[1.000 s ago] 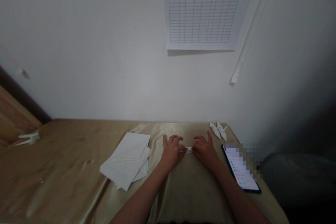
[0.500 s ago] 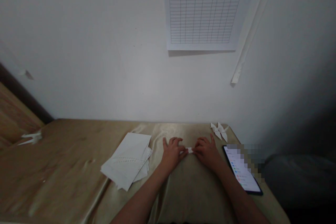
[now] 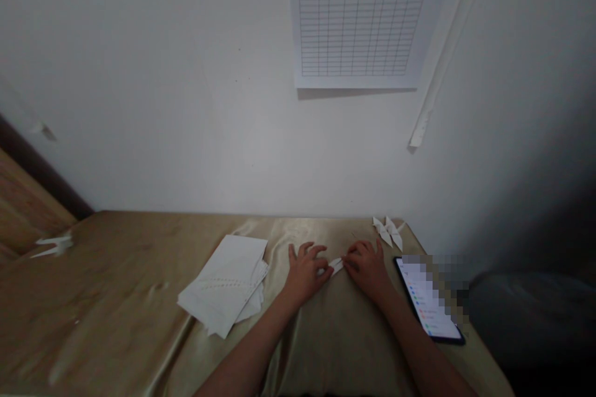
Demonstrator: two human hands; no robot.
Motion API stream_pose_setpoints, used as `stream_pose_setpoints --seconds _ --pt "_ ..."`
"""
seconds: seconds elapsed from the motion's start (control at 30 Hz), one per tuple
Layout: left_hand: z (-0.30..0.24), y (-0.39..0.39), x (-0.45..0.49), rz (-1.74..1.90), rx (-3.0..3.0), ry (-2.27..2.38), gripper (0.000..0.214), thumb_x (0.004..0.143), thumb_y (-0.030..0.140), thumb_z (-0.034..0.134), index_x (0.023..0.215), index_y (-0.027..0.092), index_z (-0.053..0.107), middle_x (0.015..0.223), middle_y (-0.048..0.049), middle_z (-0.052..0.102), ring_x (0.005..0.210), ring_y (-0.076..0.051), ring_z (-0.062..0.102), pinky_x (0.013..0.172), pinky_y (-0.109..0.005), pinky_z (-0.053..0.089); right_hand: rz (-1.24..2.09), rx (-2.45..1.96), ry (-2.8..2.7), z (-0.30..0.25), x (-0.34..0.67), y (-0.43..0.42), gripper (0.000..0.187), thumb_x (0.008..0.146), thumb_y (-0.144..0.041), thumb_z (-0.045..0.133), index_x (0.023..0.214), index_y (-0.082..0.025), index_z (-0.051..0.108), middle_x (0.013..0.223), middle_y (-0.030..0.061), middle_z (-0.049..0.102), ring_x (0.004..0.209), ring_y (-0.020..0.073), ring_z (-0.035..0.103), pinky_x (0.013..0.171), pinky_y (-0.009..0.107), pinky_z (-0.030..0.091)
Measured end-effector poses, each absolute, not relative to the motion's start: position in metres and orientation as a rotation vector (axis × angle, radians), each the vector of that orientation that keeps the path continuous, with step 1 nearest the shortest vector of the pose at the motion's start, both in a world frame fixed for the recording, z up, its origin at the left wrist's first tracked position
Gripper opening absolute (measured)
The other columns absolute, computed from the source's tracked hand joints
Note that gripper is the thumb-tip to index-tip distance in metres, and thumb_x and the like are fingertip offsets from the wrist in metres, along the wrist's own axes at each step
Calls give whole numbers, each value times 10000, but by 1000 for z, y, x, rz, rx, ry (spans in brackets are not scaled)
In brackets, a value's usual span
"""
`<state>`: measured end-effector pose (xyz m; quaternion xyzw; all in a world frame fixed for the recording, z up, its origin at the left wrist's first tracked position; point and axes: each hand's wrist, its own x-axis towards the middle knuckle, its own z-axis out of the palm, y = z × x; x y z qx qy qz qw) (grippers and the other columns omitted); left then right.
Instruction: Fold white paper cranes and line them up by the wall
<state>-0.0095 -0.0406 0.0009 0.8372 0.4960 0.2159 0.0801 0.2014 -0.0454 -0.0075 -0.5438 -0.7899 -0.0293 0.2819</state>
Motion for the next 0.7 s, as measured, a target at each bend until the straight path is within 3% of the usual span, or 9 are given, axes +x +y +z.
stream_pose_setpoints --seconds 0.13,0.33,0.7 --pt "2 -40 -12 602 2509 1421 98 869 380 676 934 318 714 1393 25 569 1344 -303 376 1126 -734 67 -50 -1493 -2069 -12 195 -44 116 883 -252 602 925 -286 705 1009 30 672 1083 256 550 1142 660 86" --pt "-1 -42 -11 581 2500 1493 230 861 387 686 1090 379 678 1400 17 555 1331 -307 389 1119 -750 36 -74 -1554 -1996 -14 193 -44 83 874 -261 606 933 -244 661 1010 47 668 1087 262 558 1145 621 153" --pt "-1 -50 -3 651 2567 1609 160 901 398 622 1032 338 692 1326 -4 618 1314 -351 420 1109 -775 16 -8 -1352 -2138 -7 200 -52 100 859 -292 672 860 -345 757 988 15 653 1076 229 542 1167 615 117"
